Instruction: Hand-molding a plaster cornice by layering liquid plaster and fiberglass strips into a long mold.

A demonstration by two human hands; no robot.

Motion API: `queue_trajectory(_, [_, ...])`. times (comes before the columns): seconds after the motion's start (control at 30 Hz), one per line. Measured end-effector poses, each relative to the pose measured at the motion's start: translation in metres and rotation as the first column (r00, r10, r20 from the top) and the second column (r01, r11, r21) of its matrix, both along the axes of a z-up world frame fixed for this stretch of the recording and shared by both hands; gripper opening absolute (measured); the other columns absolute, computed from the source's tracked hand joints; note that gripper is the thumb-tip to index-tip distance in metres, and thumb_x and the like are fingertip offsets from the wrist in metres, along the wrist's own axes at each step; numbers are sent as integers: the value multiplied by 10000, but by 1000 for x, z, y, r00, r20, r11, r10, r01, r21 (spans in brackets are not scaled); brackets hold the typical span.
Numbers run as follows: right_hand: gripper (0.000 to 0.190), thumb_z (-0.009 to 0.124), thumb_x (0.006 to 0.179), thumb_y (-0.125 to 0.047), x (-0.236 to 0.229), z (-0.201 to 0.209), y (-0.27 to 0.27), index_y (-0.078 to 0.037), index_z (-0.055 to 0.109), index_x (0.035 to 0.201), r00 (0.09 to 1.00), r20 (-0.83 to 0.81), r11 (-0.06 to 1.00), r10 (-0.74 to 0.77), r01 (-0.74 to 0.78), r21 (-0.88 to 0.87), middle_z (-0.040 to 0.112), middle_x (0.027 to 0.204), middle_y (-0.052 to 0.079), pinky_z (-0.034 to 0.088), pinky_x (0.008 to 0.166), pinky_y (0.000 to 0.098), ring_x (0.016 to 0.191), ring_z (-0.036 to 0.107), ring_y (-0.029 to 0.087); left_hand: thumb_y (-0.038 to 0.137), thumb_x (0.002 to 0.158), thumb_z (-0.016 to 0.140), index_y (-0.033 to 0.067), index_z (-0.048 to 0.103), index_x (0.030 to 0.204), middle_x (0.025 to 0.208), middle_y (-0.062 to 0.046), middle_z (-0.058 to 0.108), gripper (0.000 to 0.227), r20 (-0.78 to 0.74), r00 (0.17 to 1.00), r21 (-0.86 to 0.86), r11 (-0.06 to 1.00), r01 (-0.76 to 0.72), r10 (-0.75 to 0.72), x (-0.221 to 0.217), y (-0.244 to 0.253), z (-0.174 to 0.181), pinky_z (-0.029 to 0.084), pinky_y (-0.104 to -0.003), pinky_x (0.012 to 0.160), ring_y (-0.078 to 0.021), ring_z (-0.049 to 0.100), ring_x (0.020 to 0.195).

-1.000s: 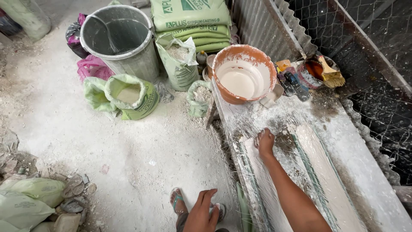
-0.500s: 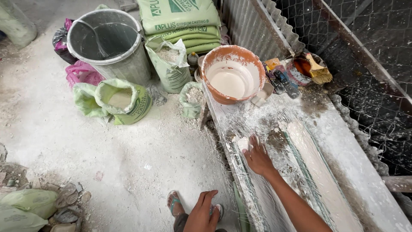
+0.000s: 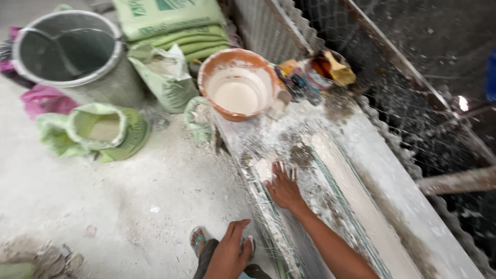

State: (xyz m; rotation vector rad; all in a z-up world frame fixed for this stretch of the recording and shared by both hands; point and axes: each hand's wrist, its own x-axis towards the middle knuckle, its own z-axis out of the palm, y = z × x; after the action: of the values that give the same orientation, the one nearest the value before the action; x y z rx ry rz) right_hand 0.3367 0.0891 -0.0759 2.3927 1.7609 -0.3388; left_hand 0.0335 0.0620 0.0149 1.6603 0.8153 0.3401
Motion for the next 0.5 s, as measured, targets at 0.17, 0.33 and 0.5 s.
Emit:
queue_trajectory(0.17, [823,260,1042,-545,-15,9,-26,15,64,1612,993,-39,993,-108,109,33,47,1711,162,-29,1212,626,1581,10,305,128,934,612,55,516,1375,1292,-176,589,456,44,994,235,968,83,-96,19,43,18,531,-458,862,-392,660,1054])
queue_trajectory(0.33, [777,328,1045,-497,-19,14,-41,34,159,1586,991,-21,984,-134,135,120,120,1699,189,-7,1207,632,1580,64,328,140,928,610,55,532,1354,1300,-186,586,441,-7,978,330,922,200,-209,78,118,15,489,-503,905,-408,612,1143])
queue_trajectory(0.5, [733,374,1038,-467,-38,15,-44,-22,208,1596,983,-39,978,-177,181,105,140,1667,224,3,1188,643,1542,104,395,99,896,549,43,527,1404,1339,-180,600,511,-147,929,681,647,344,-339,173,193,-56,439,-526,997,-381,550,1234])
